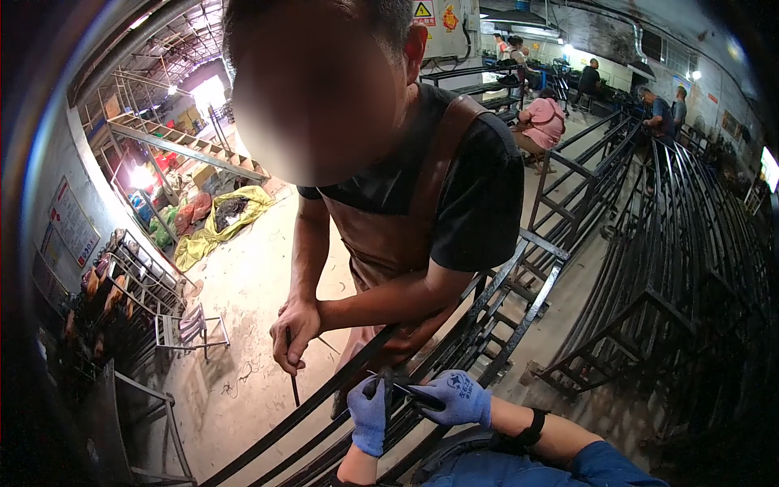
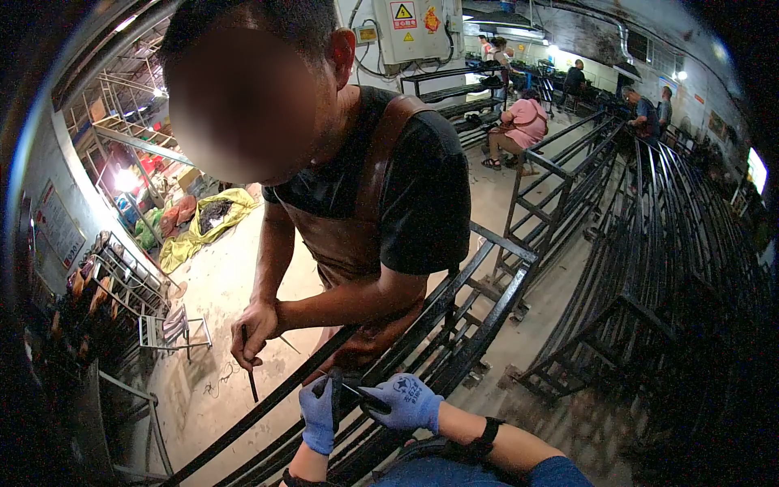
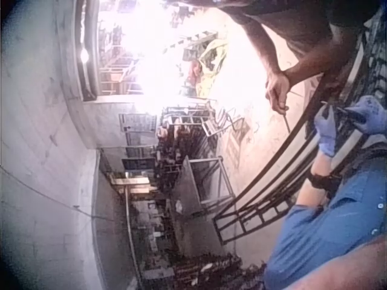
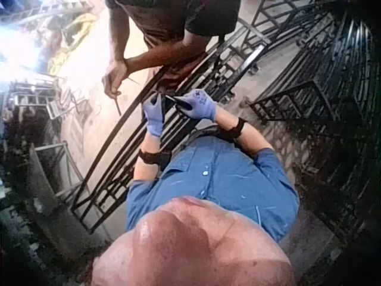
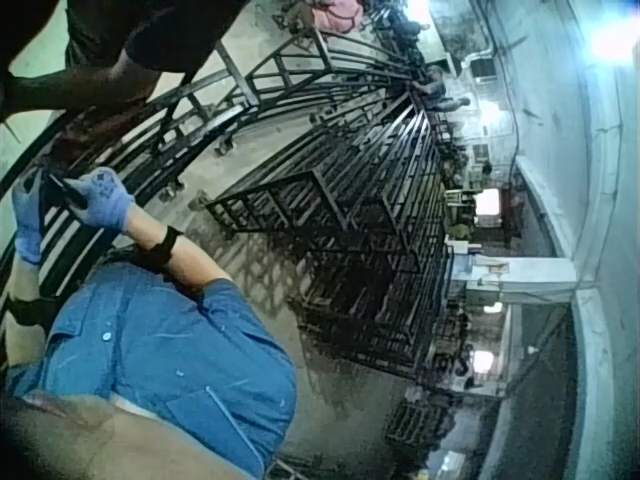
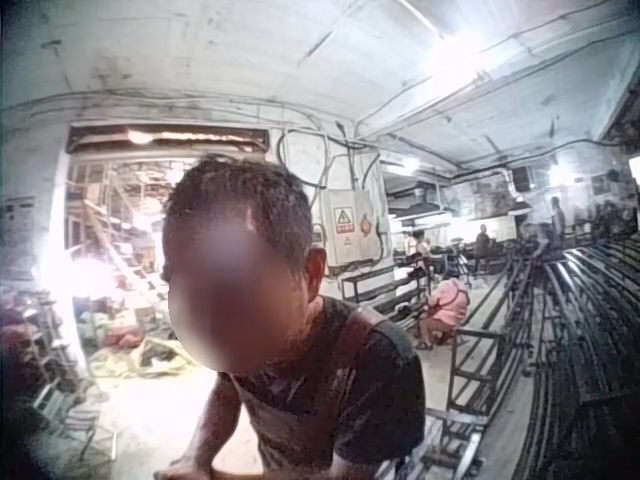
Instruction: The recorder is inspecting and adjusting metal components of a shelving or storage rack system with a coworker.
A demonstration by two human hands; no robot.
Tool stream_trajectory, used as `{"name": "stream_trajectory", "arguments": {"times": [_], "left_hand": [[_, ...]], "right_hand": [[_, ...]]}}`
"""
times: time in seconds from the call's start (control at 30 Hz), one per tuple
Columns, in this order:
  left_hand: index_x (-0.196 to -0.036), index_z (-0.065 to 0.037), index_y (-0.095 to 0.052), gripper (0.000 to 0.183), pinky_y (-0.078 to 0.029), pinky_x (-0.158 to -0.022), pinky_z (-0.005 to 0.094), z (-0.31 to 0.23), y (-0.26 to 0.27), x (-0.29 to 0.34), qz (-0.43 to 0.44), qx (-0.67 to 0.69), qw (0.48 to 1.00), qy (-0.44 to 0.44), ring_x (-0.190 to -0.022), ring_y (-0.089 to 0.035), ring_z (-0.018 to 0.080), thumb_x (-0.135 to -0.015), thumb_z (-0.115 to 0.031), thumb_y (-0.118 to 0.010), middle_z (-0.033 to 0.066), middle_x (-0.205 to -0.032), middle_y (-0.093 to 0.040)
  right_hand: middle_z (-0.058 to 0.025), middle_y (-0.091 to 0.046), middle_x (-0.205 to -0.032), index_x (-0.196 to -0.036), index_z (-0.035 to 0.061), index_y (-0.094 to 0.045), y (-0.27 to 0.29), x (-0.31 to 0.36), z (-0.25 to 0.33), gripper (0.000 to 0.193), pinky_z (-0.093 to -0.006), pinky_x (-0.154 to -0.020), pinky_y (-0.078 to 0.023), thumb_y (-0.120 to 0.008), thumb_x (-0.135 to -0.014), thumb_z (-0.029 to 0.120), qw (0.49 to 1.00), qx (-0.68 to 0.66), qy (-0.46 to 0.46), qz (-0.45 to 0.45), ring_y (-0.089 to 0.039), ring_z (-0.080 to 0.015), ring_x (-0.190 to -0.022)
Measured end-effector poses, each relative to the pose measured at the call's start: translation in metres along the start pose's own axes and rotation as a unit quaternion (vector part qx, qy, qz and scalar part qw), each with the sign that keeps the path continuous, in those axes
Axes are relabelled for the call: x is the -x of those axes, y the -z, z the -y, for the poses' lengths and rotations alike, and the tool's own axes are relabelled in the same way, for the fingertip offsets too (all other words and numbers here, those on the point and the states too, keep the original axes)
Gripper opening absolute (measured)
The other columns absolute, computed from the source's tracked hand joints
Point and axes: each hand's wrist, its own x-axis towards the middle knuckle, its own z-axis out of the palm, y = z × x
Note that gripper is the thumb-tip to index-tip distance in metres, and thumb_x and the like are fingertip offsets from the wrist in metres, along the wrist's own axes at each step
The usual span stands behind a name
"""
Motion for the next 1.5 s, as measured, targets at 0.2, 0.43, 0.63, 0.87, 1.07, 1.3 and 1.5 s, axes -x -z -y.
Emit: {"name": "stream_trajectory", "arguments": {"times": [0.2,0.43,0.63,0.87,1.07,1.3,1.5], "left_hand": [[-0.079,0.007,-0.062,0.017,-0.042,-0.058,0.0251,0.007,-0.001,-0.002,0.004,0.020,1.000,0.001,-0.063,-0.046,0.0060,-0.087,-0.008,-0.063,-0.0005,-0.063,-0.055],[-0.081,0.006,-0.063,0.017,-0.040,-0.057,0.0235,0.005,-0.002,-0.001,0.011,0.060,0.998,-0.009,-0.064,-0.046,0.0051,-0.089,-0.009,-0.062,-0.0026,-0.066,-0.056],[-0.083,0.006,-0.064,0.016,-0.039,-0.056,0.0232,0.001,-0.002,0.000,0.026,0.066,0.997,-0.005,-0.064,-0.045,0.0049,-0.089,-0.009,-0.062,-0.0031,-0.067,-0.056],[-0.084,0.006,-0.063,0.015,-0.041,-0.057,0.0240,0.004,-0.001,-0.001,0.026,0.053,0.998,-0.016,-0.064,-0.045,0.0055,-0.088,-0.008,-0.061,-0.0013,-0.068,-0.057],[-0.083,0.005,-0.061,0.014,-0.040,-0.056,0.0238,0.004,-0.001,-0.001,0.018,0.058,0.998,-0.024,-0.064,-0.045,0.0054,-0.089,-0.008,-0.061,-0.0012,-0.069,-0.056],[-0.080,0.002,-0.060,0.015,-0.036,-0.053,0.0221,-0.007,-0.003,0.002,0.025,0.116,0.993,0.016,-0.062,-0.043,0.0044,-0.090,-0.009,-0.062,-0.0039,-0.068,-0.053],[-0.106,0.002,-0.065,0.021,-0.042,-0.064,0.0199,0.006,0.002,-0.002,0.056,0.078,0.995,0.031,-0.075,-0.051,0.0058,-0.091,-0.012,-0.061,-0.0020,-0.089,-0.061]], "right_hand": [[-0.0106,-0.063,-0.073,-0.123,0.0151,-0.058,-0.005,0.001,-0.004,0.039,-0.0414,-0.058,-0.048,-0.061,-0.085,0.025,1.000,0.010,0.015,-0.004,-0.062,-0.0319,-0.064],[-0.0101,-0.063,-0.072,-0.125,0.0155,-0.056,-0.006,0.001,-0.004,0.040,-0.0415,-0.058,-0.047,-0.060,-0.087,0.027,1.000,0.022,0.013,0.003,-0.061,-0.0308,-0.063],[-0.0100,-0.062,-0.072,-0.130,0.0158,-0.053,-0.008,0.001,-0.005,0.045,-0.0417,-0.058,-0.047,-0.059,-0.087,0.027,1.000,0.028,0.014,0.006,-0.061,-0.0311,-0.063],[-0.0101,-0.062,-0.072,-0.132,0.0140,-0.051,-0.011,0.002,-0.008,0.048,-0.0420,-0.058,-0.046,-0.059,-0.087,0.028,0.999,0.028,0.034,-0.016,-0.060,-0.0315,-0.063],[-0.0106,-0.062,-0.072,-0.131,0.0122,-0.053,-0.011,0.002,-0.008,0.047,-0.0420,-0.059,-0.046,-0.059,-0.087,0.028,0.999,0.030,0.026,-0.009,-0.060,-0.0314,-0.065],[-0.0112,-0.062,-0.072,-0.130,0.0119,-0.054,-0.011,0.002,-0.007,0.046,-0.0415,-0.060,-0.047,-0.060,-0.087,0.027,0.999,0.027,0.030,-0.011,-0.060,-0.0315,-0.065],[-0.0117,-0.063,-0.074,-0.129,0.0120,-0.055,-0.008,0.002,-0.007,0.046,-0.0409,-0.060,-0.047,-0.061,-0.085,0.026,1.000,0.022,0.020,-0.006,-0.061,-0.0316,-0.065]]}}
